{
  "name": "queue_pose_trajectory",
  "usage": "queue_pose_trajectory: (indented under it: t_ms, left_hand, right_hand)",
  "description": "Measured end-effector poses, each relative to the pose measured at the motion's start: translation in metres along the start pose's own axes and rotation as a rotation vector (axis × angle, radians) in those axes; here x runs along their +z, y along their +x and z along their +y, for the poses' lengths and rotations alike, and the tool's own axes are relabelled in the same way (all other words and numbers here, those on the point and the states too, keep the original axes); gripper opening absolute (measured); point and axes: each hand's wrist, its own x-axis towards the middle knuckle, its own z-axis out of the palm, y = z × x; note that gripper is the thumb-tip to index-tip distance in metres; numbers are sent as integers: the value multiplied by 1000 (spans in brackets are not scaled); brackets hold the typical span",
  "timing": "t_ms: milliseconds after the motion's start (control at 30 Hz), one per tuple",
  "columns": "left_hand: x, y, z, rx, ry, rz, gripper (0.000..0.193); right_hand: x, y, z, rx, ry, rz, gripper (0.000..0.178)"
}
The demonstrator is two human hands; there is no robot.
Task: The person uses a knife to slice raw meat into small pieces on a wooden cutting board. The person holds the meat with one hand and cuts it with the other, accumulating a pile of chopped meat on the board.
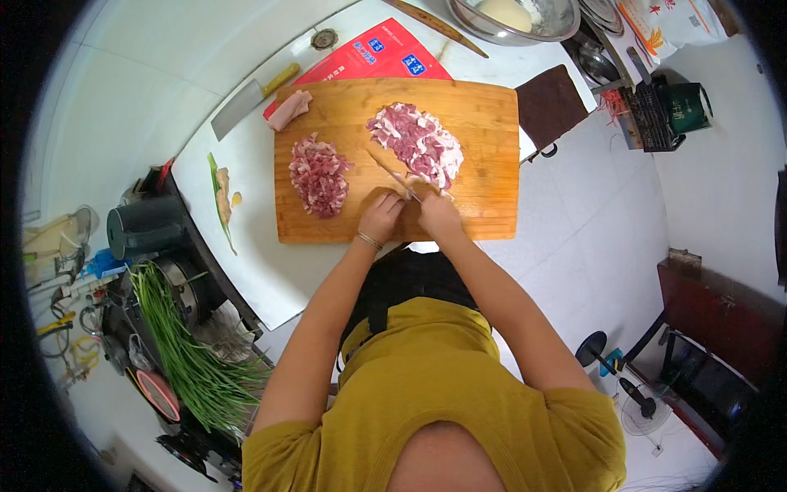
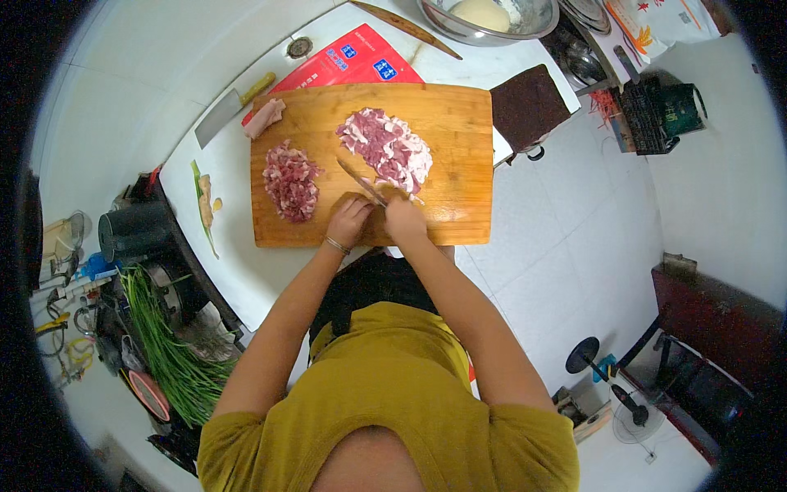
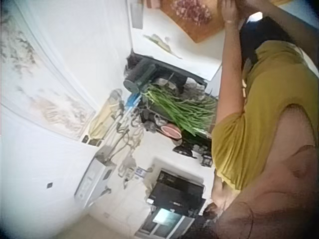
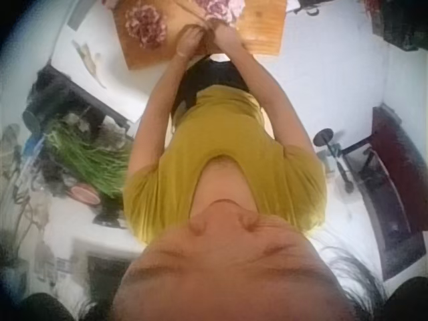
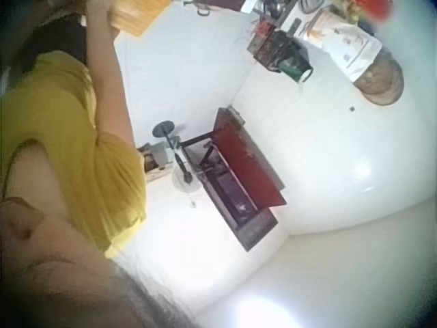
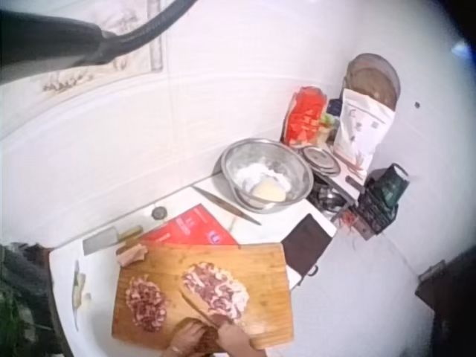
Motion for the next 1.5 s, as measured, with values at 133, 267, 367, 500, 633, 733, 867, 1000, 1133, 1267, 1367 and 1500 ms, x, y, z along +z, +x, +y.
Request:
queue_pose_trajectory:
  t_ms: [133,267,367,500,633,733,867,1000,1133,1267,1367,1500]
  left_hand:
    - [22,1,41,-23,-35,38,21]
    - [-5,21,23,75,135,70,17]
    - [0,19,24,205,160,8,14]
    - [15,15,20,159,149,-15,14]
    - [15,13,24,125,133,6,18]
    - [21,13,17,183,115,116,18]
    - [16,16,9,183,62,11,15]
    - [12,14,-2,55,96,-35,11]
    - [1,31,-3,-98,-64,30,11]
    - [-25,46,-1,-232,-269,110,18]
    - [-43,45,-6,-289,-234,92,19]
    - [-43,16,-1,-225,-137,0,18]
  right_hand:
    - [-1,-37,50,76,-14,14,22]
    - [-4,-4,8,41,36,52,21]
    - [-1,4,-5,24,23,61,21]
    - [-4,-15,14,-10,41,-1,21]
    - [-2,-34,30,56,48,18,21]
    - [0,-29,26,33,25,22,22]
    - [-4,6,-2,-14,-4,67,22]
    - [-14,-11,5,-83,-25,54,20]
    - [11,-34,50,-18,123,80,19]
    - [11,-44,52,49,210,114,17]
    - [9,-53,50,20,233,138,16]
    - [1,-57,36,-34,156,129,14]
